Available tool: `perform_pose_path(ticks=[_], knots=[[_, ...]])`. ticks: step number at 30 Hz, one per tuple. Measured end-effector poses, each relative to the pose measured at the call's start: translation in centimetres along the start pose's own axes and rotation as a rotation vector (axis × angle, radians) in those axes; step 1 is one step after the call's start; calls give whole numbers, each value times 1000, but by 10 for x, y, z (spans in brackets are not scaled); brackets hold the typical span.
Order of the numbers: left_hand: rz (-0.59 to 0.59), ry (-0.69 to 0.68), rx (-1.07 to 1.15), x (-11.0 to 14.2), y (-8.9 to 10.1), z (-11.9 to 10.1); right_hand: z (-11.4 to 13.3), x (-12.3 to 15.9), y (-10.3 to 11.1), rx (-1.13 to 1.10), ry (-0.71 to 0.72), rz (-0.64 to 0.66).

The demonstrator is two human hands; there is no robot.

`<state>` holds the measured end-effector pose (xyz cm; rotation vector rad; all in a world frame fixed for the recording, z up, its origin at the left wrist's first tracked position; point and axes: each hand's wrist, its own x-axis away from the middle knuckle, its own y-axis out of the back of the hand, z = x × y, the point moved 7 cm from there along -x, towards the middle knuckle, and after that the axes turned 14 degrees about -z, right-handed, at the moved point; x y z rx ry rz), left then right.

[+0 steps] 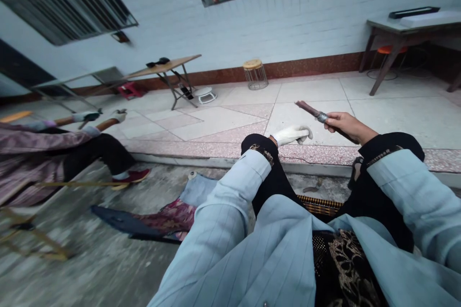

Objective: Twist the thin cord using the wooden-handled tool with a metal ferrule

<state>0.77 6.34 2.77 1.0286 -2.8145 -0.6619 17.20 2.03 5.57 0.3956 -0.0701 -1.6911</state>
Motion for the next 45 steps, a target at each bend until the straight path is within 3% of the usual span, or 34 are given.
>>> perform_pose_path(ticks=[4,6,8,10,12,16,19,22,25,27,30,33,36,41,43,45], knots=[[61,103,-68,3,-13,6,-18,-11,8,48,-130,-209],[29,141,-97,3,-9,10,-26,-13,15,237,-150,-259],[-6,173,-121,3,-3,15,-29,-13,18,525,-89,-218],[-28,208,-154,4,3,22,-31,-10,12,800,18,-88],[-32,240,-182,4,7,29,-39,-2,-3,913,66,148],[65,257,-161,6,1,36,-53,26,-33,618,-60,706],[114,254,-124,8,-5,30,-40,37,-37,328,-99,840],[97,213,-74,9,-7,16,-17,30,-24,84,-86,662],[78,156,-18,9,-14,0,-1,12,0,-185,-59,281],[78,134,4,8,-21,-8,-2,0,16,-308,-64,34],[80,113,13,7,-28,-14,-21,-13,30,-266,-151,-221],[69,102,-9,8,-27,-18,-38,-19,39,-37,-219,-354],[46,97,-48,9,-22,-20,-41,-18,44,256,-194,-369],[17,78,-140,8,-18,-24,-35,-9,43,866,-8,-273],[-5,71,-187,9,-16,-25,-40,-7,33,1004,39,-134],[-28,83,-233,10,-14,-24,-52,-1,17,1002,15,129]])
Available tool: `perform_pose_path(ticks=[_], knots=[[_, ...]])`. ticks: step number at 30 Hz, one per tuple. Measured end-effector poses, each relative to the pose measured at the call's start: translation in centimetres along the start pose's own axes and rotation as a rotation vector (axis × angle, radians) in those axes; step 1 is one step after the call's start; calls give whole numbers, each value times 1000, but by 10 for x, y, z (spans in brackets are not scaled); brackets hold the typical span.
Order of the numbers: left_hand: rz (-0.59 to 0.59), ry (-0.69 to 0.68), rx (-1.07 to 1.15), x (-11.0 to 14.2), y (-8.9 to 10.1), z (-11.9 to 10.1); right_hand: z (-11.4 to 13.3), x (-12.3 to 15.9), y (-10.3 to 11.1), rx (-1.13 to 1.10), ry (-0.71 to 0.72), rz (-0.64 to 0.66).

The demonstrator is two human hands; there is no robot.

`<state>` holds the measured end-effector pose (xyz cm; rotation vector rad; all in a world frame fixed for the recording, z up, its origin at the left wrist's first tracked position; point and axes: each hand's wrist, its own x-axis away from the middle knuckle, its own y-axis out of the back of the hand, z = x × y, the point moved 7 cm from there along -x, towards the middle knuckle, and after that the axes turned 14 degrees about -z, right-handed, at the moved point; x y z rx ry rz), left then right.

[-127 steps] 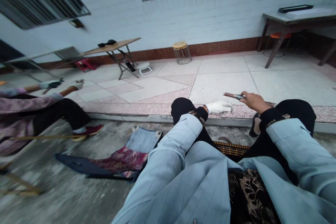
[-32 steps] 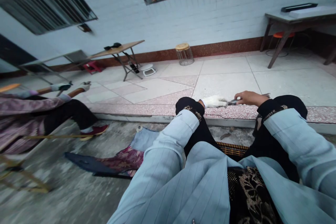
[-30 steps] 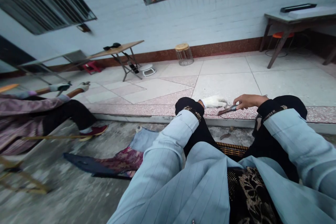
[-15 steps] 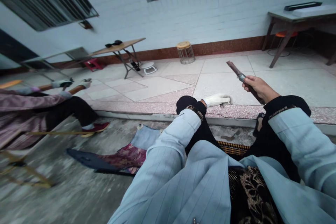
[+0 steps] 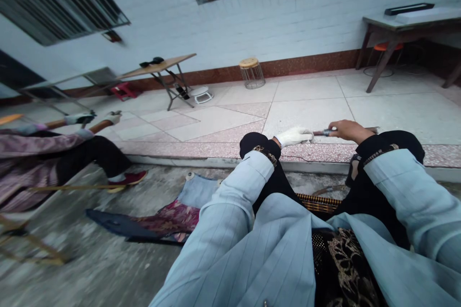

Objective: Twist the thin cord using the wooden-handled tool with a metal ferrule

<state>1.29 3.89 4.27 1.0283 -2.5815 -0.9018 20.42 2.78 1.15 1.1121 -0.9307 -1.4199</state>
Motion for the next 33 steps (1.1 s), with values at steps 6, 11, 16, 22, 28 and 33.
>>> perform_pose_path(ticks=[6,11,16,22,28,33], knots=[[-16,57,-10,5,3,7,41,37,-21,-605,212,693],[-5,25,71,-2,-6,4,30,8,27,-1118,-16,79],[78,35,124,-6,-17,7,-10,-8,22,-974,-334,-252],[128,137,90,-3,-19,25,-11,-7,6,-105,-163,-142],[127,211,64,0,-18,45,18,27,-46,-198,72,570],[59,186,134,2,-13,30,47,42,-22,-683,180,687]])
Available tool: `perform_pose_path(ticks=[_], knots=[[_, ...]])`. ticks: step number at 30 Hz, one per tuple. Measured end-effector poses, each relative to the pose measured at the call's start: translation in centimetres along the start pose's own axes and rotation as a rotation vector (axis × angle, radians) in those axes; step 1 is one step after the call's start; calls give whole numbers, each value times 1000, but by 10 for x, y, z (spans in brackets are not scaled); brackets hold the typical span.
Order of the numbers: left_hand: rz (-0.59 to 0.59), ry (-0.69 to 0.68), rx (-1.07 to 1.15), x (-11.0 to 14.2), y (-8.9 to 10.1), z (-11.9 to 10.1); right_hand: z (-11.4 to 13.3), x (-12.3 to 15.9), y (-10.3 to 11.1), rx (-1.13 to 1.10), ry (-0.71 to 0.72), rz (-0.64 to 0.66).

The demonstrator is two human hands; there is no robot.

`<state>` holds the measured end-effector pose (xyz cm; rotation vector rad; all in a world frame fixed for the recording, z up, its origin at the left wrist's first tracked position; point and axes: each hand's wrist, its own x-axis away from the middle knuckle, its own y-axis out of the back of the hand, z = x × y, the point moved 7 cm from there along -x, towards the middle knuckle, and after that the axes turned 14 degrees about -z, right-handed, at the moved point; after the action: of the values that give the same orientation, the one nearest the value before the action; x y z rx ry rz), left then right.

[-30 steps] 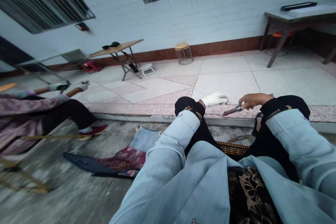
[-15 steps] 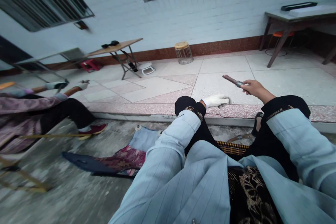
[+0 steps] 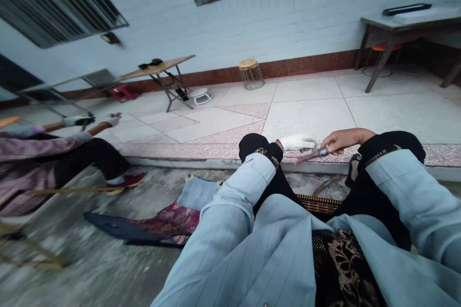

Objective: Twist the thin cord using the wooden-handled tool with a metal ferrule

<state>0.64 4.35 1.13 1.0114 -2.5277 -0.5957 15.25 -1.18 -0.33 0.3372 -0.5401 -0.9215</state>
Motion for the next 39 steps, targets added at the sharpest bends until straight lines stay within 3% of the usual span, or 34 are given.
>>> perform_pose_path(ticks=[3,6,8,10,13,15,17,19,23,26,29,32,35,39], knots=[[-28,-51,47,1,-1,-16,17,6,42,-272,128,-435],[-15,-88,76,2,-5,-26,10,14,78,-461,132,-864],[16,-103,67,4,-8,-29,-1,14,87,-440,44,-1013],[41,-105,43,8,-8,-30,-12,13,89,-271,-89,-1091],[49,-105,28,11,-7,-29,-17,11,85,220,-228,-1086],[43,-104,18,10,-7,-27,-17,6,76,535,-247,-978],[31,-84,-5,6,-6,-22,-21,-2,63,700,-240,-804],[24,-50,-30,2,-6,-14,-29,-10,45,689,-236,-562],[9,-21,-55,-2,-2,-3,-35,-12,6,394,-199,-100],[-20,-47,-55,-3,0,-6,-15,-4,-6,171,-70,42],[-37,-90,-39,-3,-1,-15,13,5,8,-30,67,-91],[-54,-133,12,-3,-4,-22,28,11,41,-258,143,-469],[-18,-118,66,-4,-9,-20,22,16,68,-468,164,-831],[25,-89,82,-6,-10,-8,-2,9,79,-455,8,-1005]])
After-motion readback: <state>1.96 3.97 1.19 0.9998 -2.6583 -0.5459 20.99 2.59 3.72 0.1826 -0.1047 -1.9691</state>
